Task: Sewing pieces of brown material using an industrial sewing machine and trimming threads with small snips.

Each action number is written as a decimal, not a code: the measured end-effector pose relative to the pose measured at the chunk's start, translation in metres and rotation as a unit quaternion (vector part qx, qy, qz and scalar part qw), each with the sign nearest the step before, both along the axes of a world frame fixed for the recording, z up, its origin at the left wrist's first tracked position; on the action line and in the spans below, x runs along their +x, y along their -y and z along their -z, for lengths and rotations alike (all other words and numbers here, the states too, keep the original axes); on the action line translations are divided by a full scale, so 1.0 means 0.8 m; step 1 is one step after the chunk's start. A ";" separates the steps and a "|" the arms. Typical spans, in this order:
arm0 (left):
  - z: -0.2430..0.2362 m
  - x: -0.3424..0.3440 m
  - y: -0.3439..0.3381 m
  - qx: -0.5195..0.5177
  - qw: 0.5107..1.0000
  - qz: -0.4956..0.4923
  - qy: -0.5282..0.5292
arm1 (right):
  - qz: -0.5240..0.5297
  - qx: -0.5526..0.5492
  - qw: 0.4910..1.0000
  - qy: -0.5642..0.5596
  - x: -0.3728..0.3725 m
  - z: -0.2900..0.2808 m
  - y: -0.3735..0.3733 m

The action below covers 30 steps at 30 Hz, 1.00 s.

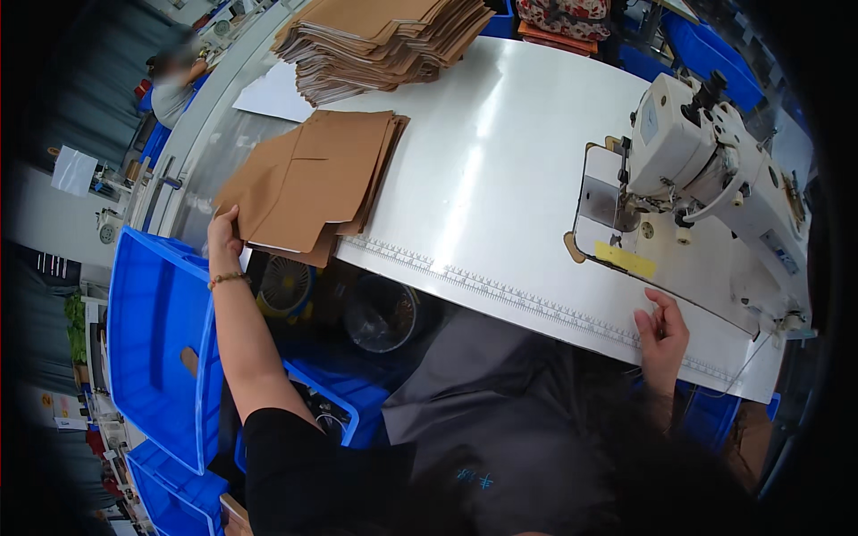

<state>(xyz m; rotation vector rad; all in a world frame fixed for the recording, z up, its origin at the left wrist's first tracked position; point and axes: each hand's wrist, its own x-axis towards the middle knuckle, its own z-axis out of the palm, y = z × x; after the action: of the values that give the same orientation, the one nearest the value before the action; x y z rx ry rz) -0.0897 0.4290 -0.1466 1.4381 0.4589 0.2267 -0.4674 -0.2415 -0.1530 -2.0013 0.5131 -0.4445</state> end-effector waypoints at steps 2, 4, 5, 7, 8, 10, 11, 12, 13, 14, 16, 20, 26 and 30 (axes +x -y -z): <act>0.013 0.001 -0.001 0.034 0.997 -0.065 0.013 | 0.005 -0.026 1.000 0.001 0.000 -0.001 -0.002; 0.021 -0.006 0.016 0.059 0.994 -0.081 0.040 | 0.007 -0.041 0.999 -0.001 0.000 -0.004 -0.007; 0.020 -0.012 0.022 0.087 0.989 -0.101 0.068 | 0.004 -0.052 0.999 -0.003 0.001 -0.004 -0.009; 0.012 -0.013 0.039 0.073 0.986 -0.076 0.130 | 0.005 -0.056 0.998 -0.001 0.002 -0.004 -0.010; 0.009 -0.011 0.049 0.058 0.978 -0.053 0.192 | 0.004 -0.061 0.998 0.002 0.002 -0.003 -0.009; 0.001 -0.007 0.055 0.057 0.977 -0.040 0.200 | 0.005 -0.066 0.998 0.000 0.002 -0.001 -0.008; 0.000 -0.004 0.060 0.055 0.976 -0.027 0.208 | 0.006 -0.072 0.997 -0.001 0.001 -0.001 -0.008; 0.003 -0.003 0.046 0.056 0.976 -0.030 0.210 | 0.004 -0.071 0.997 0.002 0.001 -0.003 -0.008; 0.009 -0.001 0.018 0.112 0.978 -0.038 0.173 | -0.004 -0.073 0.997 0.007 0.002 -0.005 -0.009; 0.015 0.005 0.002 0.165 0.976 -0.041 0.133 | -0.005 -0.076 0.997 0.010 0.002 -0.007 -0.008; 0.021 0.004 -0.006 0.331 0.937 -0.100 0.044 | -0.009 -0.074 0.997 0.017 0.004 -0.007 -0.009; -0.001 -0.018 0.111 0.662 0.735 -0.128 -0.064 | 0.003 -0.096 0.995 0.007 0.002 -0.004 -0.010; -0.028 -0.032 0.218 0.751 0.651 -0.073 0.087 | -0.017 -0.120 0.992 0.028 0.006 -0.009 -0.014; -0.001 -0.040 0.258 0.747 0.653 0.121 -0.036 | -0.013 -0.115 0.993 0.022 0.005 -0.011 -0.015</act>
<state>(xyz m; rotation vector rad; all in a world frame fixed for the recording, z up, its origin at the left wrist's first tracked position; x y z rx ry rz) -0.1217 0.2223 -0.1455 3.1415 0.0193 0.3504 -0.4634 -0.2296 -0.1441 -2.2110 0.4232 -0.5512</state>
